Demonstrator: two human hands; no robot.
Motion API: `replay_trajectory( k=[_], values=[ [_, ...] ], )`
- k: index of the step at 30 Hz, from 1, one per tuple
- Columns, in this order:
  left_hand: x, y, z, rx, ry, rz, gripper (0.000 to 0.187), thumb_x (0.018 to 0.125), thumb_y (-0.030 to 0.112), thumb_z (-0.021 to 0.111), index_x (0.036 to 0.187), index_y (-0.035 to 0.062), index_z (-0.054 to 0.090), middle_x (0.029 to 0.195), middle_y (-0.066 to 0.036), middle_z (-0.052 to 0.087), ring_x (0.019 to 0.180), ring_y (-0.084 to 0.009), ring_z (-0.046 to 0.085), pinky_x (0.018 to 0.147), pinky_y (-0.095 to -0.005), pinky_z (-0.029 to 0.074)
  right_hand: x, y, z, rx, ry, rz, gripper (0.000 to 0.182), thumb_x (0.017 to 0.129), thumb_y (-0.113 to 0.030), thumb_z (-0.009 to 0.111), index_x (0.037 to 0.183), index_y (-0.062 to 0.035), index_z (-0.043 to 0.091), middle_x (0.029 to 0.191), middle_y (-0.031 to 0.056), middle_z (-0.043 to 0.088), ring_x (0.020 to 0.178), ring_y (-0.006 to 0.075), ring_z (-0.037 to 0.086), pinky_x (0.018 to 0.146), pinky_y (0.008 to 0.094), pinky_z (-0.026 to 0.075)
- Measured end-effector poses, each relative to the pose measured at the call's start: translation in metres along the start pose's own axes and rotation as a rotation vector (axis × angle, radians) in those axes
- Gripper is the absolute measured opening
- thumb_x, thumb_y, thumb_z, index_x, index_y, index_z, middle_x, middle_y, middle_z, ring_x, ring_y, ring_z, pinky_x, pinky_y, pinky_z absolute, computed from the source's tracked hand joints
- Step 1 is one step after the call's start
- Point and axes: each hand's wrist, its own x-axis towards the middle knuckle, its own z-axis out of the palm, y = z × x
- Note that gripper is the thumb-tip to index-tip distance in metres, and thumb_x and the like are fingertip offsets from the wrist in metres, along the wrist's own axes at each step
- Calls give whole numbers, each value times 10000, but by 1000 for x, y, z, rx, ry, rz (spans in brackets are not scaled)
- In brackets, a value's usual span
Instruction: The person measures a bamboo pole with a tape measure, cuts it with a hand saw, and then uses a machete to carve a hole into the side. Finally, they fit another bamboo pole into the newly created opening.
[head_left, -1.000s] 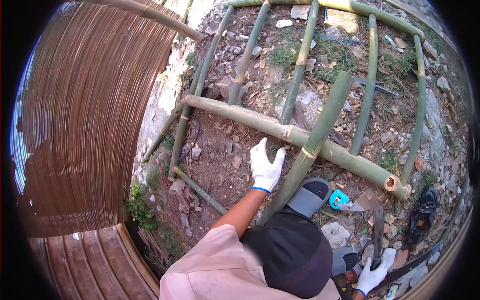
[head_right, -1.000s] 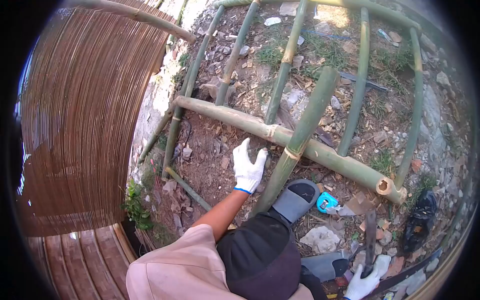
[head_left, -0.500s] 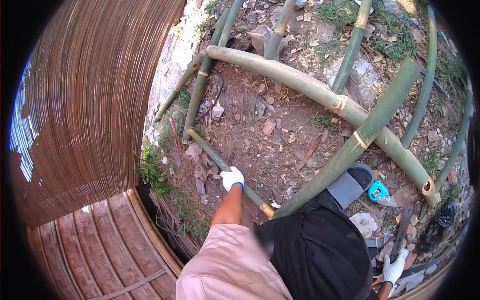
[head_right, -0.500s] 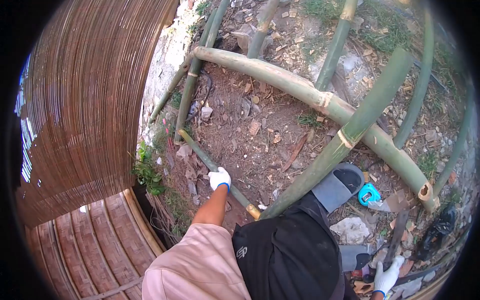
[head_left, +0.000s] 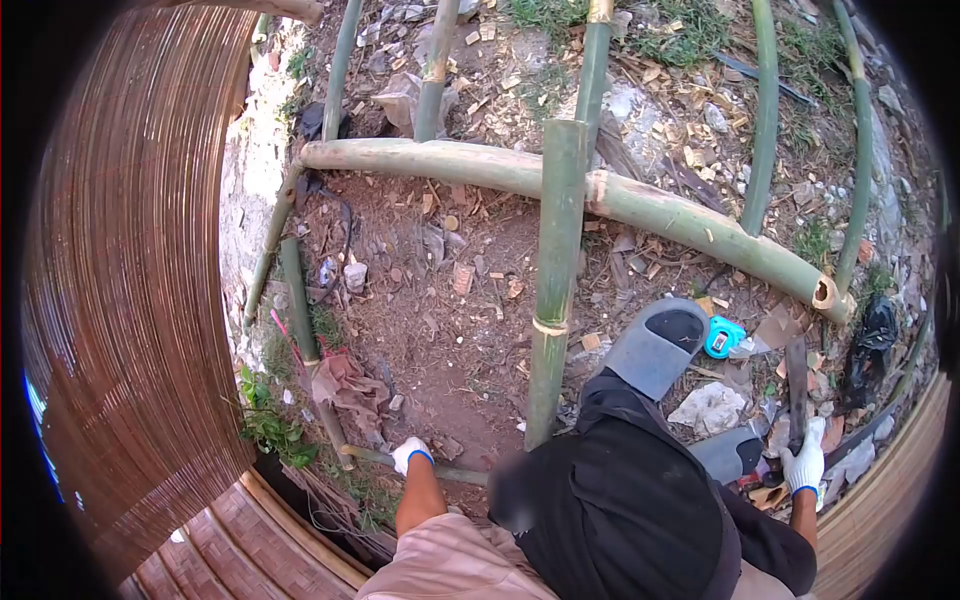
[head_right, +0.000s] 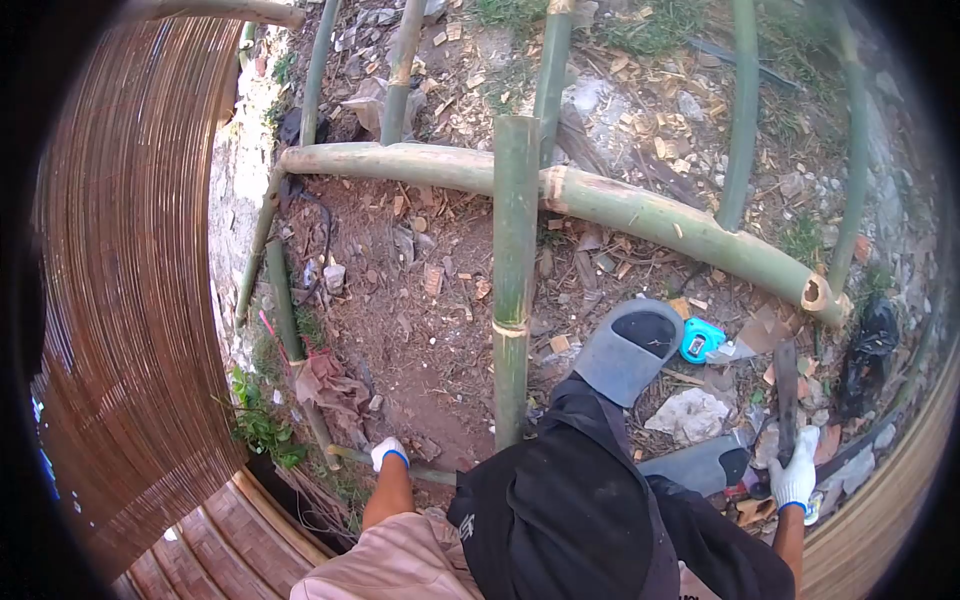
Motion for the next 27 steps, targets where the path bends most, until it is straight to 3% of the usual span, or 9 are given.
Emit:
replay_trajectory(
  k=[1, 3, 5, 7, 10, 14, 23, 25, 27],
  values=[
    [-36, 24, -15, -70, 114, 194, 500, 996, 388, 635, 1360, 46, 647, 1339, -249, 639, 1190, -412, 640, 1049, -441, 514, 2, 20, 21, -144, 254, -197, 949, 767, -124, 802, 1592, 24, 355, 1552, 310, 486, 1434, 434, 493, 1197, 426, 405],
    [-82, 76, -11, -426, 213, 948, 587, 992, 404, 704, 1389, -16, 599, 1280, -259, 644, 1118, -368, 662, 1002, -466, 532, -7, -5, 6, -62, 116, -59, 965, 776, -115, 770, 1616, 18, 313, 1675, 286, 317, 1564, 411, 302, 1290, 389, 268],
    [-198, 132, -52, -808, -452, 1148, 655, 958, 371, 790, 1424, -26, 560, 1322, -229, 645, 1147, -278, 651, 1005, -412, 527, -7, -1, 16, -82, 191, -96, 948, 775, -115, 755, 1607, 26, 325, 1663, 295, 333, 1560, 413, 311, 1287, 389, 276],
    [-291, 154, -72, -731, -518, 1503, 712, 916, 384, 819, 1437, -12, 539, 1262, -239, 687, 1114, -314, 689, 997, -423, 536, -11, -3, 14, -85, 248, -90, 941, 772, -130, 760, 1602, 14, 340, 1660, 298, 333, 1532, 423, 356, 1265, 409, 321],
    [-339, 153, -73, -604, -484, 1529, 633, 885, 309, 827, 1367, 16, 541, 1129, -211, 744, 1029, -302, 739, 929, -402, 563, -31, -23, 3, 26, 285, -81, 761, 778, -147, 759, 1479, 3, 502, 1365, 335, 604, 1214, 503, 616, 1045, 515, 510],
    [-314, 119, -62, -522, -459, 1482, 653, 885, 314, 817, 1385, 13, 525, 1163, -251, 730, 1064, -366, 735, 946, -432, 562, -19, 2, 36, 95, 323, -38, 505, 790, -132, 725, 1258, 10, 598, 1094, 278, 683, 1044, 481, 655, 930, 529, 516],
    [-155, 72, 88, -126, -490, 1460, 812, 775, 426, 904, 1395, 49, 540, 1269, -238, 649, 1187, -393, 651, 995, -492, 525, -41, -4, 29, 406, 469, -19, 382, 829, -117, 731, 1187, -33, 626, 1026, 249, 709, 967, 478, 680, 852, 526, 548],
    [-206, 71, 18, 432, -278, 1427, 787, 768, 442, 905, 1368, 51, 578, 1266, -226, 629, 1197, -405, 627, 1008, -490, 513, -51, -10, 24, 459, 541, -31, 360, 858, -178, 777, 1163, -39, 644, 946, 210, 727, 891, 437, 714, 795, 486, 567],
    [-269, 78, -53, 236, -36, 1586, 764, 762, 459, 906, 1340, 53, 616, 1263, -215, 610, 1207, -416, 604, 1021, -488, 501, -60, -14, 22, 657, 557, -110, 360, 866, -195, 809, 1147, -38, 648, 910, 173, 704, 782, 306, 706, 736, 399, 557]
  ],
)
